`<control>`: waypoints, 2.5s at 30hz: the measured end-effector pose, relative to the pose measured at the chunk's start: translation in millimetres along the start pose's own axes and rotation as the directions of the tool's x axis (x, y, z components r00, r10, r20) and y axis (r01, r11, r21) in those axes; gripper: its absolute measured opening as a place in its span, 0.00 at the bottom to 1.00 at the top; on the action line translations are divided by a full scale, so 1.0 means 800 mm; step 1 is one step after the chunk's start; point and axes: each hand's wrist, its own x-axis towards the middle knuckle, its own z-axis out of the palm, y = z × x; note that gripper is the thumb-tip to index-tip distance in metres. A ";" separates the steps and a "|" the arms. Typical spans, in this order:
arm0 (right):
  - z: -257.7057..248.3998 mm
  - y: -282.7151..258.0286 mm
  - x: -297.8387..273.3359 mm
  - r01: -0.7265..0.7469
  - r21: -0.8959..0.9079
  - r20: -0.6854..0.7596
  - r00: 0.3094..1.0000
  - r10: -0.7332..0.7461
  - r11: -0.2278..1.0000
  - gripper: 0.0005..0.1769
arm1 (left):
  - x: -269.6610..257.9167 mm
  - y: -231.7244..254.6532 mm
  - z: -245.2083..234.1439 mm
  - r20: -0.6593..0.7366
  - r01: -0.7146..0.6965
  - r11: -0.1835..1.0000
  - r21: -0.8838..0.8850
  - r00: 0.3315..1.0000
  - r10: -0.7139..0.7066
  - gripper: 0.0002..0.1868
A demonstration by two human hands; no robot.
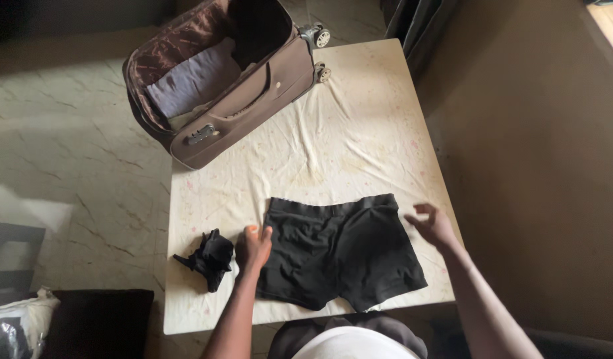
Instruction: The person folds a pair of light-colored pants and two black garments on a table, then places each folded item into an open suitcase. The actions include smoothing, folding, and packing the clothes by hand.
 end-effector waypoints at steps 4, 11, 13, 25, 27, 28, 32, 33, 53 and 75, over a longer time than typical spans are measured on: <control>0.022 0.012 -0.048 -0.338 0.016 0.081 0.938 0.336 0.941 0.35 | -0.043 -0.012 -0.019 0.077 0.004 0.998 -0.055 0.997 0.000 0.34; 0.038 -0.017 -0.103 -0.233 -0.252 0.036 0.968 0.250 0.939 0.21 | -0.054 -0.026 -0.013 0.101 -0.016 0.999 0.029 0.995 0.013 0.19; 0.040 -0.013 -0.102 -0.200 -0.279 0.026 0.976 0.216 0.939 0.13 | -0.053 -0.029 -0.012 0.048 -0.069 0.997 -0.032 0.996 0.070 0.19; 0.007 0.036 -0.116 -0.339 -0.064 0.232 0.910 0.345 0.939 0.14 | -0.066 -0.033 -0.041 0.128 0.143 0.983 0.114 0.979 -0.157 0.20; -0.005 0.017 -0.112 -0.360 -0.146 0.185 0.905 0.383 0.921 0.17 | -0.069 -0.023 -0.047 0.061 0.110 0.989 0.097 0.991 -0.116 0.19; -0.010 0.003 -0.111 -0.371 -0.185 0.161 0.902 0.401 0.910 0.18 | -0.072 -0.016 -0.049 0.027 0.092 0.992 0.090 0.995 -0.095 0.18; -0.022 -0.073 -0.113 -0.081 -0.171 -0.085 0.994 0.068 0.982 0.15 | -0.078 0.029 -0.056 -0.121 -0.154 0.986 0.058 0.980 0.160 0.15; -0.021 -0.095 -0.110 0.000 -0.120 -0.101 0.995 -0.012 0.993 0.14 | -0.082 0.043 -0.055 -0.005 -0.143 0.989 -0.021 0.990 0.143 0.14; 0.119 -0.234 0.001 0.577 -0.292 0.477 0.779 -0.407 0.763 0.25 | -0.248 0.075 0.040 0.079 -0.749 0.659 -0.070 0.654 0.752 0.24; -0.013 -0.245 0.001 -0.187 0.622 0.522 0.823 -0.225 0.760 0.26 | -0.216 0.095 -0.037 -0.049 -0.074 0.494 -0.866 0.997 0.063 0.12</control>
